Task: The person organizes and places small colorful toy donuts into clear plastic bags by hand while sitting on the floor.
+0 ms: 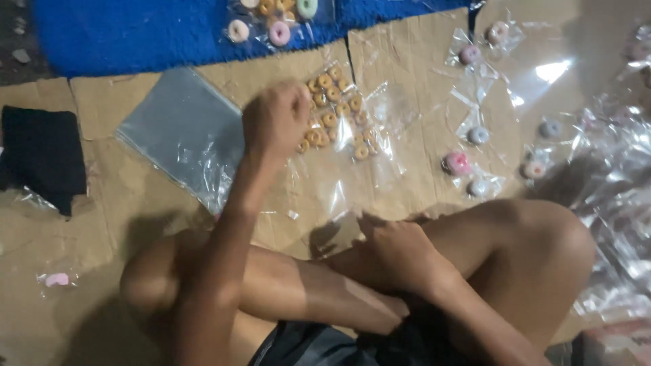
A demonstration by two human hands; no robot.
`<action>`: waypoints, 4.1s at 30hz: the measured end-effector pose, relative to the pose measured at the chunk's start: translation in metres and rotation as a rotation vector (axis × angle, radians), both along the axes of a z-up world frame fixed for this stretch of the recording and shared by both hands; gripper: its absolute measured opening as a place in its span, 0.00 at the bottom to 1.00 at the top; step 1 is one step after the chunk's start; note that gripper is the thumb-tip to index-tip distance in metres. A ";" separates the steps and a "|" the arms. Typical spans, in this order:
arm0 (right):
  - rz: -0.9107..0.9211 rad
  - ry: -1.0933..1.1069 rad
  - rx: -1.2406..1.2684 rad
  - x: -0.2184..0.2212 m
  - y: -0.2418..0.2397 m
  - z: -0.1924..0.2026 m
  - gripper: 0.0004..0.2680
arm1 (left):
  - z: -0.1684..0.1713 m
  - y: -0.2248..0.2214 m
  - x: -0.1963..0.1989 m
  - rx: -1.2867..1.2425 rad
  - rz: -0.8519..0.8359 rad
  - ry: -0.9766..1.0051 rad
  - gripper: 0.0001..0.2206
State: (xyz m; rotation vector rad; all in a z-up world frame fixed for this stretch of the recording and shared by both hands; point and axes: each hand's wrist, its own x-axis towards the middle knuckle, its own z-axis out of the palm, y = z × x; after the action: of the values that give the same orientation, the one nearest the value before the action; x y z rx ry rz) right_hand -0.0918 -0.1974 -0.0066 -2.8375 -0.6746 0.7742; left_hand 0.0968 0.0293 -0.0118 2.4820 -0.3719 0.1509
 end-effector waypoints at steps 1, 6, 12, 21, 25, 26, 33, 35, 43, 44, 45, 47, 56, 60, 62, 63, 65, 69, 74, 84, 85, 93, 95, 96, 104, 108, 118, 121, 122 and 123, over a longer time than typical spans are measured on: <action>0.007 0.000 0.009 0.003 -0.001 0.008 0.18 | -0.014 0.005 0.025 0.009 0.007 0.000 0.12; -0.129 -0.119 0.289 0.016 -0.007 0.024 0.13 | -0.082 0.032 0.163 0.189 0.285 -0.392 0.18; -0.111 -0.043 0.378 0.028 -0.012 0.047 0.18 | -0.106 0.038 0.202 0.145 0.241 -0.220 0.23; -0.012 -0.091 0.393 0.019 -0.019 0.047 0.11 | -0.054 0.042 0.153 -0.001 0.250 0.069 0.13; -0.059 -0.068 0.414 0.021 -0.019 0.045 0.13 | -0.047 0.073 0.176 -0.397 0.301 -0.127 0.14; -0.058 -0.084 0.390 0.020 -0.018 0.042 0.14 | -0.052 0.074 0.184 -0.373 0.278 -0.081 0.13; -0.103 -0.070 0.307 0.015 -0.022 0.024 0.24 | -0.095 0.064 0.244 -0.220 0.109 0.211 0.13; -0.109 -0.039 0.284 0.018 -0.022 0.027 0.24 | -0.100 0.064 0.235 -0.128 0.069 0.110 0.14; -0.050 -0.072 0.303 0.015 -0.023 0.026 0.19 | -0.046 0.039 0.193 0.003 -0.080 -0.186 0.14; -0.057 -0.049 0.276 0.015 -0.023 0.024 0.20 | -0.040 0.041 0.193 -0.105 -0.039 -0.143 0.13; -0.067 -0.022 0.247 0.015 -0.024 0.023 0.22 | -0.035 0.042 0.192 -0.214 -0.001 -0.095 0.13; -0.083 -0.042 0.214 0.015 -0.027 0.019 0.23 | -0.018 0.047 0.189 -0.233 -0.078 -0.248 0.12; -0.206 0.005 0.169 0.030 -0.025 0.018 0.22 | 0.028 0.040 0.165 -0.261 -0.156 -0.308 0.08; -0.309 -0.126 0.226 0.052 -0.027 0.020 0.20 | 0.032 0.020 0.159 -0.321 -0.230 -0.450 0.06; -0.406 -0.183 0.310 0.073 -0.022 0.041 0.18 | 0.044 0.006 0.144 -0.326 -0.195 -0.400 0.05; -0.499 -0.241 0.397 0.085 -0.020 0.052 0.17 | 0.050 -0.001 0.138 -0.328 -0.157 -0.352 0.05; -0.556 -0.252 0.518 0.100 -0.013 0.060 0.17 | 0.047 -0.014 0.131 -0.349 -0.135 -0.215 0.07; -0.909 0.231 1.354 0.130 -0.005 0.037 0.24 | 0.084 -0.057 0.077 -0.488 -0.013 0.508 0.27; -1.102 0.287 1.606 0.135 -0.018 0.018 0.11 | 0.050 -0.082 0.019 -0.501 -0.130 0.360 0.08; -1.288 0.146 1.598 0.135 -0.040 0.019 0.31 | 0.039 -0.056 -0.061 -0.864 0.094 0.366 0.11; -1.289 0.143 1.593 0.131 -0.034 0.022 0.31 | 0.024 -0.057 -0.061 -0.868 0.093 0.369 0.11; -1.102 0.325 1.414 0.102 -0.014 0.019 0.06 | -0.010 -0.062 -0.067 -0.975 -0.119 0.471 0.14; -1.150 0.320 1.410 0.105 -0.021 0.012 0.05 | 0.001 -0.061 -0.064 -1.043 -0.131 0.486 0.16; -1.201 0.314 1.408 0.106 -0.025 0.009 0.05 | 0.007 -0.062 -0.062 -1.108 -0.147 0.503 0.18; -1.108 0.418 1.315 0.102 -0.030 0.042 0.07 | 0.003 -0.057 -0.063 -1.101 -0.163 0.502 0.17; -0.994 0.094 1.125 0.100 -0.057 0.035 0.10 | 0.016 -0.042 -0.080 -0.378 -0.174 0.329 0.19; -0.909 0.223 0.766 0.070 -0.049 0.058 0.12 | -0.088 -0.062 -0.102 0.229 -0.465 0.468 0.12; -0.752 0.301 0.532 0.065 -0.052 0.039 0.08 | -0.082 -0.062 -0.096 0.166 -0.387 0.665 0.06; -0.747 0.309 0.511 0.062 -0.053 0.029 0.10 | -0.078 -0.060 -0.094 0.147 -0.384 0.694 0.03; -0.743 0.319 0.488 0.059 -0.054 0.019 0.13 | -0.073 -0.059 -0.093 0.127 -0.380 0.725 0.03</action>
State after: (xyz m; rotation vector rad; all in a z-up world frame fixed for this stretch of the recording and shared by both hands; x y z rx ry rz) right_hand -0.0325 -0.2510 0.0124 -2.1782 0.2181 0.7525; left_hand 0.0040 -0.0298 -0.0847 2.3346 -0.5276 -0.9207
